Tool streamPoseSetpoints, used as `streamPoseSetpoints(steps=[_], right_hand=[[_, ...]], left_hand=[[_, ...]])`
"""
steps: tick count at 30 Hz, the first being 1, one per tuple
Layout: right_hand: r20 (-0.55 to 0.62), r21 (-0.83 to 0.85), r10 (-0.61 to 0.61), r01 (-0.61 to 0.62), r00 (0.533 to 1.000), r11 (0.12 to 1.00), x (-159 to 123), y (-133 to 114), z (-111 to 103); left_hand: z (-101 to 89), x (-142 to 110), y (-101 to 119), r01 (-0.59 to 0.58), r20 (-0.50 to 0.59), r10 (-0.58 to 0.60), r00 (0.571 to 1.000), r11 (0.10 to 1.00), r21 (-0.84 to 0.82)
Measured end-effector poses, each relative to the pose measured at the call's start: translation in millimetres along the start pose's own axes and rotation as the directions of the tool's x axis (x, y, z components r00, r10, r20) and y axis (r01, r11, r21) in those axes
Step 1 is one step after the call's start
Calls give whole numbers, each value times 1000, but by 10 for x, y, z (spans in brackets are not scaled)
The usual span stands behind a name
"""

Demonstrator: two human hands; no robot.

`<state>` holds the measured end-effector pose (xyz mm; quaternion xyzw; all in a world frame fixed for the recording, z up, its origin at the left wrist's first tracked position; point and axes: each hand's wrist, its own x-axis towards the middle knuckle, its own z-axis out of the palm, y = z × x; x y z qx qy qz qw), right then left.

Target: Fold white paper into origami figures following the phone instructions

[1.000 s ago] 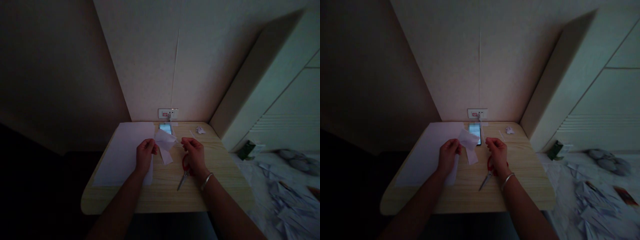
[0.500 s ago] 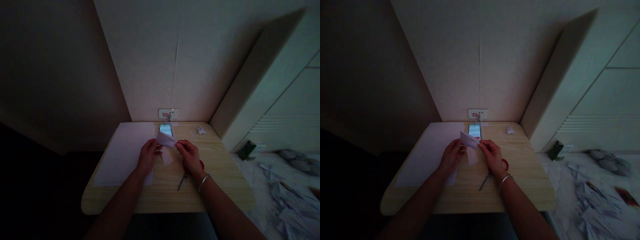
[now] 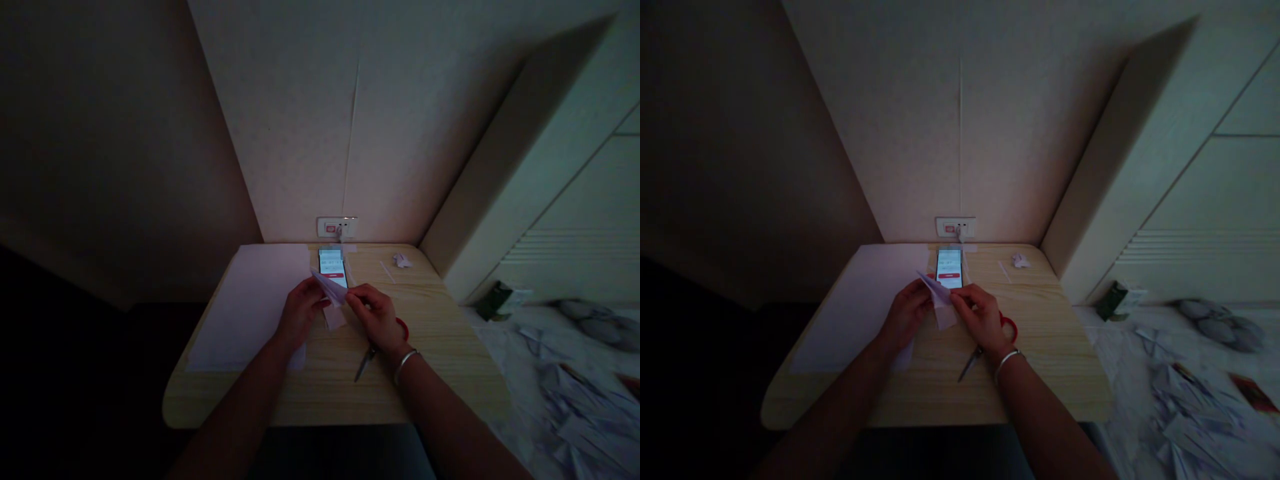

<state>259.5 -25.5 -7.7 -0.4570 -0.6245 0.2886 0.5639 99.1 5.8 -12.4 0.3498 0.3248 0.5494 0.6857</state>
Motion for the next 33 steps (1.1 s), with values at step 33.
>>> streamPoseSetpoints(steps=[33], right_hand=[[-89, -256, -139, 112, 986, 960, -39, 50, 1]], left_hand=[[25, -22, -41, -24, -35, 22, 999, 998, -57]])
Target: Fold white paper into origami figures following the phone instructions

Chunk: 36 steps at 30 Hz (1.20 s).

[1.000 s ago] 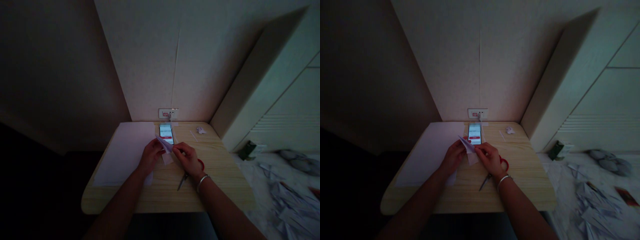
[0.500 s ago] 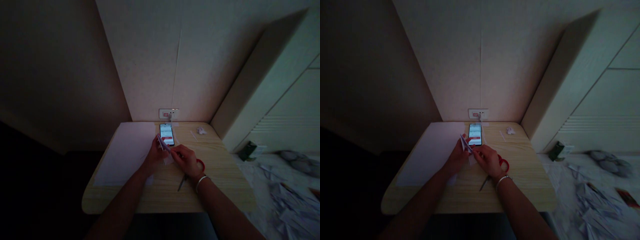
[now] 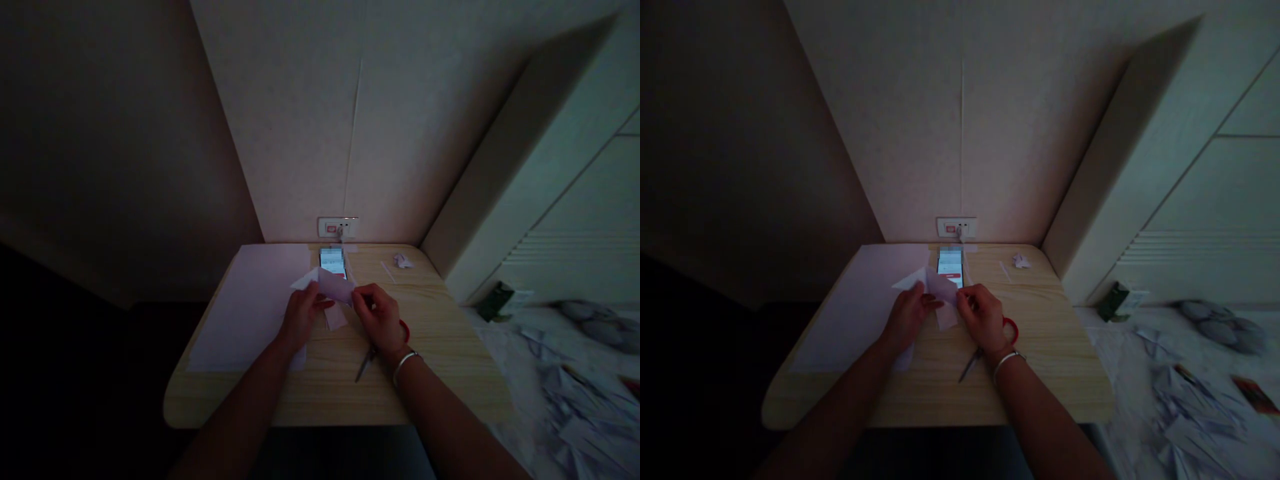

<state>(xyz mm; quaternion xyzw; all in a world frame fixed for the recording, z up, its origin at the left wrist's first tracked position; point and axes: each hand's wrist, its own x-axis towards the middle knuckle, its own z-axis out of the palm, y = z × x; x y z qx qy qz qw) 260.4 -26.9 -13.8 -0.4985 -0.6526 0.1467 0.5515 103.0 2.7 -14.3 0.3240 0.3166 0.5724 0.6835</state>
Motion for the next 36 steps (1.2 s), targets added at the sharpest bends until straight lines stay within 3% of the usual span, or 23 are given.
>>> streamPoseSetpoints(steps=[6, 12, 18, 26, 30, 36], right_hand=[[-51, 63, 110, -107, 993, 992, 10, 32, 16], [-17, 162, 188, -182, 982, 970, 14, 57, 49], [-6, 156, 121, -118, 993, 981, -8, 72, 89], [159, -155, -72, 97, 985, 983, -6, 48, 56], [177, -240, -112, 153, 978, 959, -5, 21, 43], [204, -276, -133, 187, 970, 943, 3, 42, 39]], left_hand=[[24, -24, 59, 65, -44, -67, 997, 998, -25], [15, -14, 64, 63, -74, -67, 995, 997, -53], [-14, 7, 33, 5, -135, -9, 991, 1000, -30], [-10, -9, -9, 4, -141, 6, 990, 997, 71], [-23, -34, -50, 17, -49, -8, 999, 982, 187], [24, -84, 20, 15, 212, -73, 975, 965, 263]])
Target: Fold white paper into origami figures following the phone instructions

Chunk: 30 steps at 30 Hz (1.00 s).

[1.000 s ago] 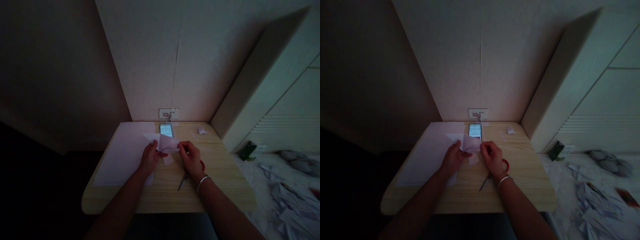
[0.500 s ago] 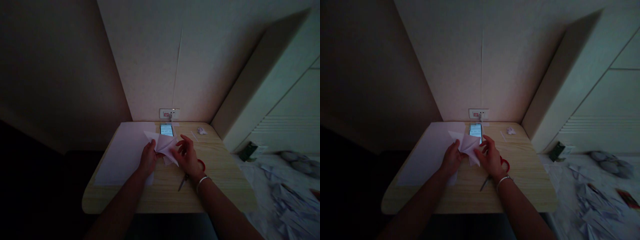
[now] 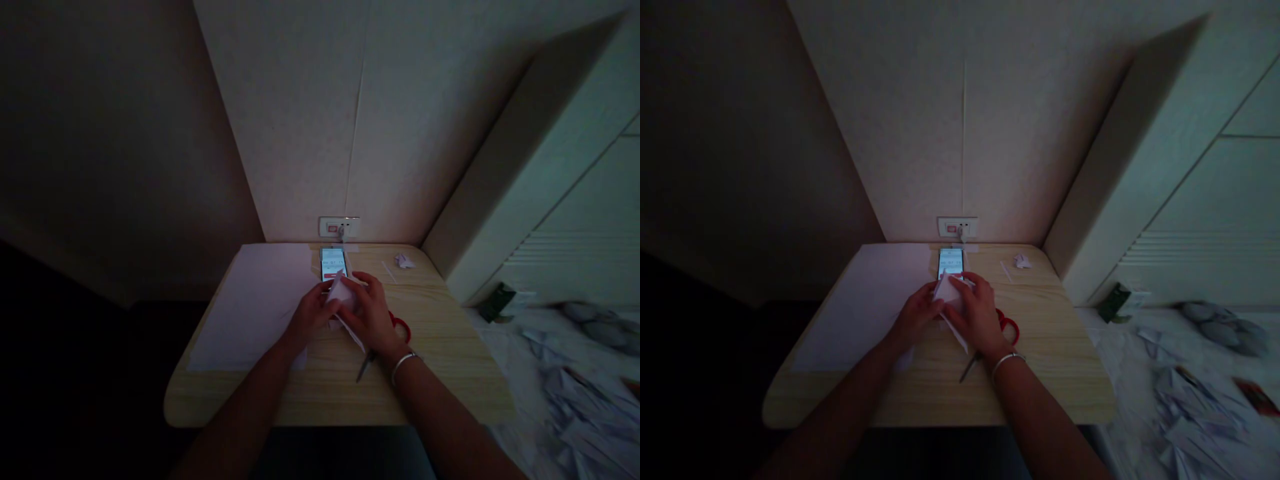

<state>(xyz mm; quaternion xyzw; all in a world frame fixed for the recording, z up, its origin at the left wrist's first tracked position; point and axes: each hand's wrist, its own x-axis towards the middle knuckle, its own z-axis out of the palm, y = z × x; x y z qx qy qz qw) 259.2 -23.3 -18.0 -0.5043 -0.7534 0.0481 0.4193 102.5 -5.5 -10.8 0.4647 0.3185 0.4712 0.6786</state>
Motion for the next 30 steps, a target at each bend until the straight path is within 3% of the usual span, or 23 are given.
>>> streamPoseSetpoints(steps=[9, 15, 18, 21, 25, 28, 30], right_hand=[[-66, 17, 6, -5, 998, 1000, -1, 53, 5], [-168, 145, 121, -97, 978, 985, 7, 45, -13], [-235, 290, 284, -212, 929, 933, 25, 56, -11], [-247, 473, 504, -351, 827, 808, 51, 97, 8], [-206, 680, 677, -394, 707, 618, 84, 159, 24], [-134, 755, 727, -405, 674, 515, 95, 172, 18], [-124, 745, 713, -410, 690, 526, 98, 158, 13]], left_hand=[[6, -3, 41, 22, 112, -18, 994, 999, -28], [21, -8, 51, 58, 111, -55, 992, 998, -23], [36, 0, 58, 41, 93, -40, 995, 999, -13], [46, 1, 67, 40, 71, -38, 997, 999, -24], [30, 2, 49, 42, 52, -40, 998, 999, -21], [7, 9, 14, 30, 55, -29, 998, 999, -20], [-2, 13, -5, 37, 72, -35, 997, 999, -25]])
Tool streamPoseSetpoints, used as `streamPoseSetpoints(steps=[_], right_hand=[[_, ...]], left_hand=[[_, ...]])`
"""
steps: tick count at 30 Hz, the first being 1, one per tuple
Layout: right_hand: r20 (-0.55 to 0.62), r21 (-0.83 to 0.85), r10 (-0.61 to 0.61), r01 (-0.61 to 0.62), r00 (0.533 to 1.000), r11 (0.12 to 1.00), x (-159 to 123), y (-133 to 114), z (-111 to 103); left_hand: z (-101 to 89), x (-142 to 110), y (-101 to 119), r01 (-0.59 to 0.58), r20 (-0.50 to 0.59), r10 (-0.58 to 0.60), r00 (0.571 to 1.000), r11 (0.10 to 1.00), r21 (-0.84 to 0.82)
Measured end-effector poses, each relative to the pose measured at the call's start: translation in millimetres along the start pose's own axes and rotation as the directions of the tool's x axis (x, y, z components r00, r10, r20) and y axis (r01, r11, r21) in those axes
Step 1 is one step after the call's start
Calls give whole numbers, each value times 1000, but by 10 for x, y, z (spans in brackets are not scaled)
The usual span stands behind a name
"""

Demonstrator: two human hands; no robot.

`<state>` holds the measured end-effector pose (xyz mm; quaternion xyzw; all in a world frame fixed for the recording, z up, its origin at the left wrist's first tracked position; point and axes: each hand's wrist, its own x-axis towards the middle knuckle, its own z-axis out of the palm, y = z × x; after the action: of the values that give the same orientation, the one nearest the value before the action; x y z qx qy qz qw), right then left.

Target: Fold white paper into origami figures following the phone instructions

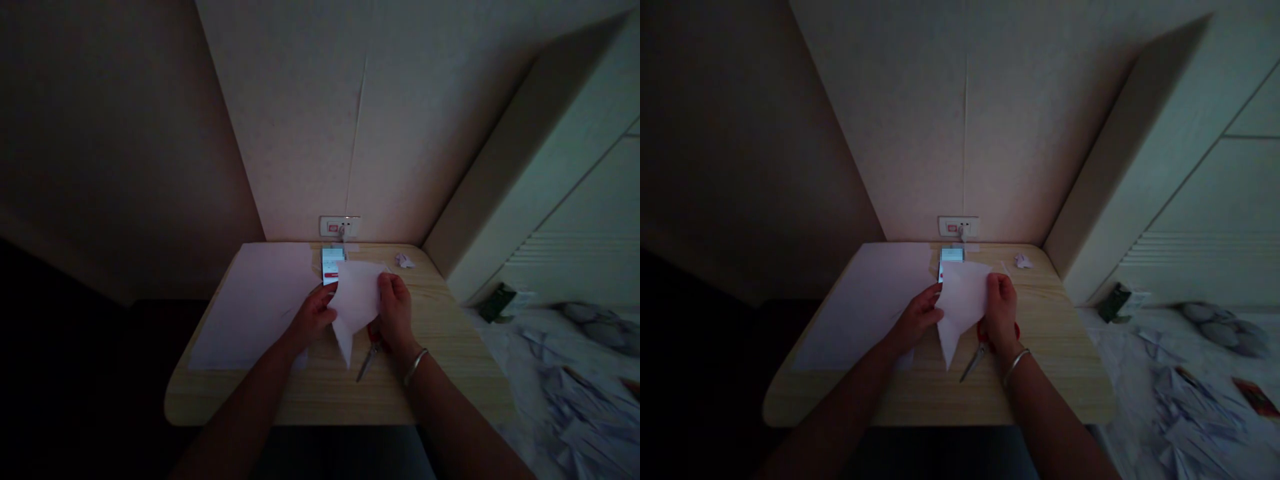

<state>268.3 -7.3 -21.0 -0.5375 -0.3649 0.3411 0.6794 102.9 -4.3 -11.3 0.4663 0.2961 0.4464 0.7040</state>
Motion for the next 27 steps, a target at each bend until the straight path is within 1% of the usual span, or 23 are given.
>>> streamPoseSetpoints(steps=[3, 6, 10, 14, 17, 19, 23, 27], right_hand=[[31, -41, -49, 50, 998, 998, -27, -23, 25], [71, -19, -59, 61, 996, 998, -54, -38, 56], [174, 70, -21, 9, 984, 998, -78, -29, 65], [235, 130, 29, -61, 972, 990, -84, 5, 52], [247, 158, 43, -84, 968, 984, -76, 18, 49], [240, 159, 37, -77, 970, 984, -73, 9, 49], [209, 121, -14, -12, 978, 993, -91, -44, 41], [208, 94, -83, 64, 975, 993, -123, -91, 42]], left_hand=[[-2, -2, -13, 11, 9, -11, 1000, 1000, -18], [-1, -14, -11, 0, -6, 0, 1000, 999, -39], [-8, -26, -7, -31, -36, 30, 999, 999, -30], [-23, -11, -14, -71, -135, 73, 988, 997, 18], [-30, 7, -18, -66, -211, 75, 975, 997, 50], [-32, 15, -23, -51, -233, 65, 970, 997, 64], [-29, 25, -41, -15, -220, 24, 975, 999, 43], [-23, 24, -52, 20, -221, -26, 975, 999, -32]])
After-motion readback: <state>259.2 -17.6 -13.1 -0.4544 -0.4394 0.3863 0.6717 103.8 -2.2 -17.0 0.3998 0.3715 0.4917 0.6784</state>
